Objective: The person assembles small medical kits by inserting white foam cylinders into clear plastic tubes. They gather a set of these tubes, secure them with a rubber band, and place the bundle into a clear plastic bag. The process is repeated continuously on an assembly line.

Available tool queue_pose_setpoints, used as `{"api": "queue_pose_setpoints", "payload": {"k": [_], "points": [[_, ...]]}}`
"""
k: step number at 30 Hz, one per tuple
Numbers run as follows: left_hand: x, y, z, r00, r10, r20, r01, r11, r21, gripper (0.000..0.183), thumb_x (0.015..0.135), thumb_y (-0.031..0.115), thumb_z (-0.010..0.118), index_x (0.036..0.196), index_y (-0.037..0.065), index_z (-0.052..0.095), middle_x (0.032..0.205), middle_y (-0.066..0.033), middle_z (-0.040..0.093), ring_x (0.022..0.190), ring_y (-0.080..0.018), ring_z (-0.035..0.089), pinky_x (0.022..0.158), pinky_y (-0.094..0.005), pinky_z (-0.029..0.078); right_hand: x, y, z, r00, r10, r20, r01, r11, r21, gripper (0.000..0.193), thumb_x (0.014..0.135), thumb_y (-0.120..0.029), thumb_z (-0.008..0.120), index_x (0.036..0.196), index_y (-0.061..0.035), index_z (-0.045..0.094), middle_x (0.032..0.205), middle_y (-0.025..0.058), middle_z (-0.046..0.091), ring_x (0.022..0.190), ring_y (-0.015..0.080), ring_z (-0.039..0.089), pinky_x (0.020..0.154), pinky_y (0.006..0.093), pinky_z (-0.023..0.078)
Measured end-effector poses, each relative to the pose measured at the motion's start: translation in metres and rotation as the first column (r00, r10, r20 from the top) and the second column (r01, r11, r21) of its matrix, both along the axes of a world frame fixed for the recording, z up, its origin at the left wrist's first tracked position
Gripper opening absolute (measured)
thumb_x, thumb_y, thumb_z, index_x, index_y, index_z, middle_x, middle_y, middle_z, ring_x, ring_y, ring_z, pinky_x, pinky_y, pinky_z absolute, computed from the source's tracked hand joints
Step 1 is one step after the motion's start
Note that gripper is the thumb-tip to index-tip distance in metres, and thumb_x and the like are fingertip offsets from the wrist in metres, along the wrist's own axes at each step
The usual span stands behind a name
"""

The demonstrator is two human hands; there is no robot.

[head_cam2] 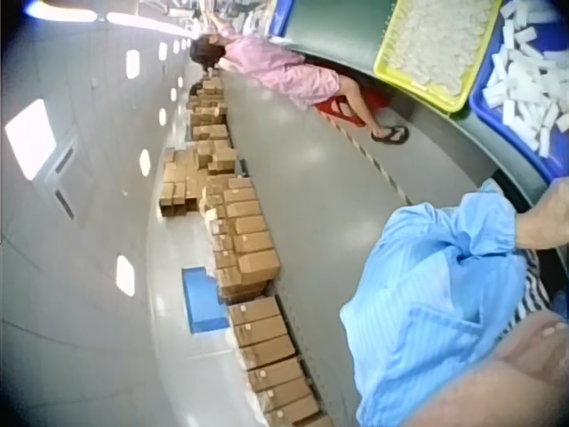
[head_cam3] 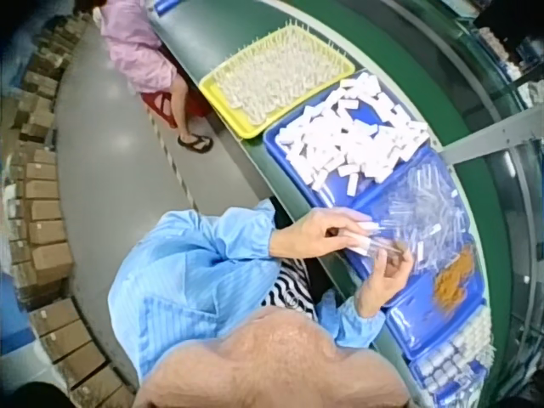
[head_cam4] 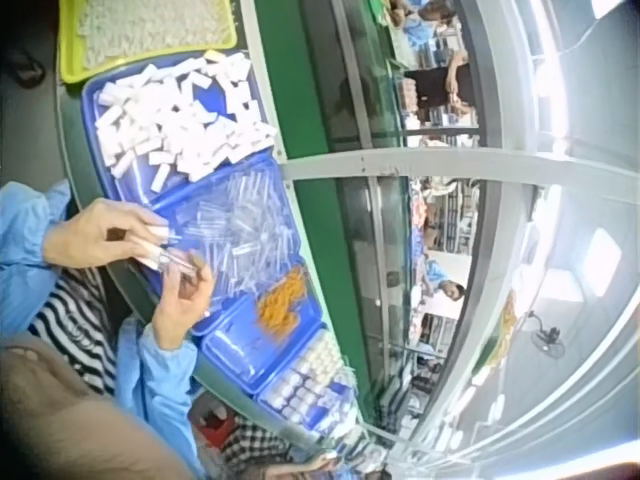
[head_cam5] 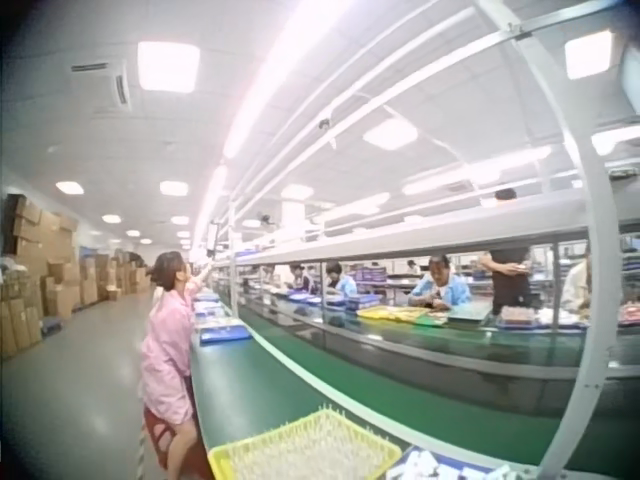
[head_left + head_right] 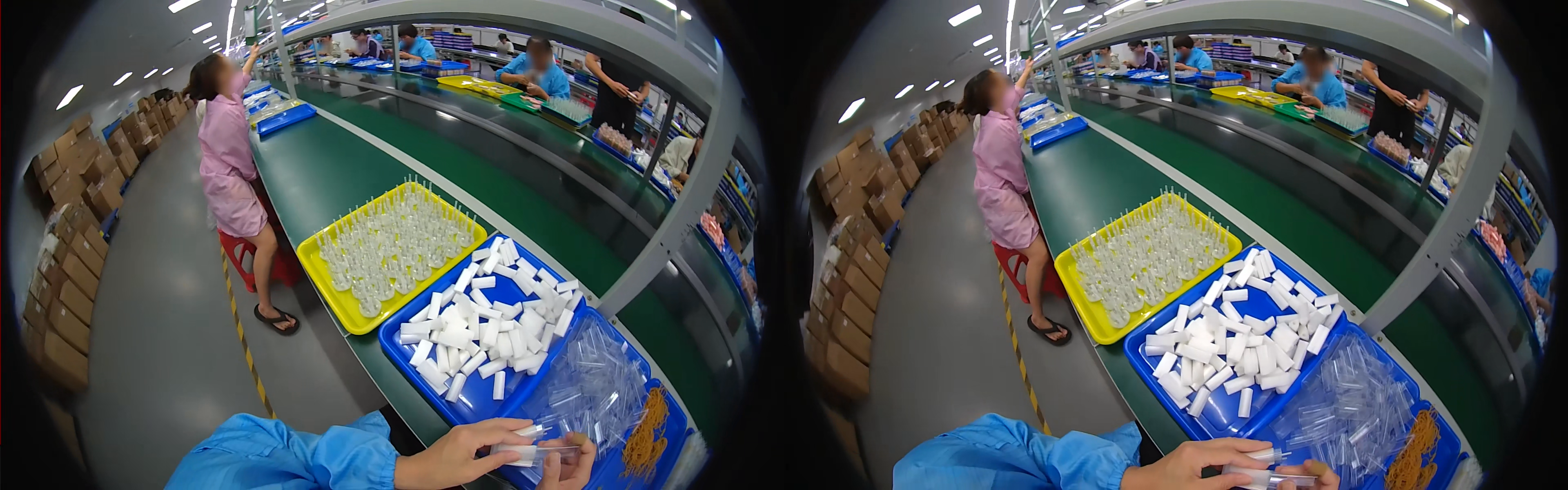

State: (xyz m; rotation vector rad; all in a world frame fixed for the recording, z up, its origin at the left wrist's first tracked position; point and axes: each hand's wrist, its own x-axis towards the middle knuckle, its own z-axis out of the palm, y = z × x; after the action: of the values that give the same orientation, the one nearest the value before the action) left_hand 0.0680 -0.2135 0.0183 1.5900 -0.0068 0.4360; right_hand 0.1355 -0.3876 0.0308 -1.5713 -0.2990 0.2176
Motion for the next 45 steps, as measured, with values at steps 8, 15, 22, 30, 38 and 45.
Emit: {"api": "queue_pose_setpoints", "payload": {"k": [8,15,22,30,38,45], "points": [[0.001,-0.007,0.003,0.999,0.035,0.0,-0.035,0.999,-0.031,0.016,0.088,0.009,0.074,0.102,0.0,0.074,0.118,-0.0165,0.067,0.103,-0.0229,0.066,0.088,-0.031,0.052,-0.011,-0.007,-0.02,0.99,-0.032,0.136,0.026,0.999,0.045,0.033,0.092,0.001,0.066,0.122,0.0026,0.053,0.11,0.016,0.064,0.098,0.0224,0.065,0.087,0.0329,0.055],[-0.009,-0.001,0.006,0.999,0.016,-0.031,-0.014,0.997,0.072,0.02,0.09,0.007,0.071,0.109,0.001,0.069,0.126,-0.0156,0.061,0.111,-0.0255,0.063,0.092,-0.0337,0.052,-0.023,0.009,-0.034,0.877,-0.06,0.477,0.027,0.997,0.075,0.023,0.085,0.011,0.066,0.107,0.0064,0.058,0.103,0.0183,0.064,0.092,0.0257,0.066,0.084,0.0337,0.056],[-0.012,0.015,-0.001,0.992,0.085,0.093,-0.105,0.965,0.239,0.019,0.09,0.007,0.069,0.108,0.001,0.072,0.124,-0.0163,0.065,0.111,-0.029,0.066,0.094,-0.0348,0.053,0.008,0.012,-0.011,0.986,0.169,-0.003,-0.169,0.984,-0.057,0.025,0.087,0.009,0.066,0.111,0.0057,0.059,0.108,0.016,0.065,0.094,0.0208,0.065,0.083,0.0304,0.055],[0.001,0.028,-0.004,0.978,-0.039,0.204,0.003,0.984,0.176,0.026,0.096,0.011,0.064,0.12,0.002,0.068,0.131,-0.015,0.06,0.112,-0.0275,0.063,0.095,-0.0354,0.051,0.014,0.015,-0.005,0.984,0.088,-0.153,-0.089,0.996,0.003,0.025,0.091,0.005,0.063,0.115,0.003,0.057,0.106,0.0129,0.065,0.096,0.0175,0.063,0.089,0.0289,0.05],[-0.006,0.024,-0.016,0.995,-0.075,0.065,0.09,0.957,-0.274,0.021,0.082,-0.002,0.077,0.101,-0.002,0.068,0.111,-0.0125,0.059,0.1,-0.021,0.066,0.081,-0.029,0.058,0.013,0.001,0.002,0.966,0.164,-0.199,-0.179,0.982,-0.063,0.03,0.088,0.009,0.062,0.114,-0.0006,0.051,0.108,0.0114,0.061,0.1,0.019,0.061,0.094,0.0335,0.049],[-0.009,0.026,-0.006,0.99,0.035,0.136,-0.039,0.999,0.029,0.026,0.08,0.01,0.081,0.102,0.003,0.069,0.102,-0.0126,0.067,0.095,-0.0244,0.068,0.074,-0.0322,0.055,0.01,0.004,-0.01,0.974,0.182,-0.138,-0.192,0.979,-0.065,0.039,0.084,0.009,0.069,0.116,-0.0001,0.05,0.109,0.0111,0.06,0.102,0.0183,0.06,0.092,0.0321,0.049]]}}
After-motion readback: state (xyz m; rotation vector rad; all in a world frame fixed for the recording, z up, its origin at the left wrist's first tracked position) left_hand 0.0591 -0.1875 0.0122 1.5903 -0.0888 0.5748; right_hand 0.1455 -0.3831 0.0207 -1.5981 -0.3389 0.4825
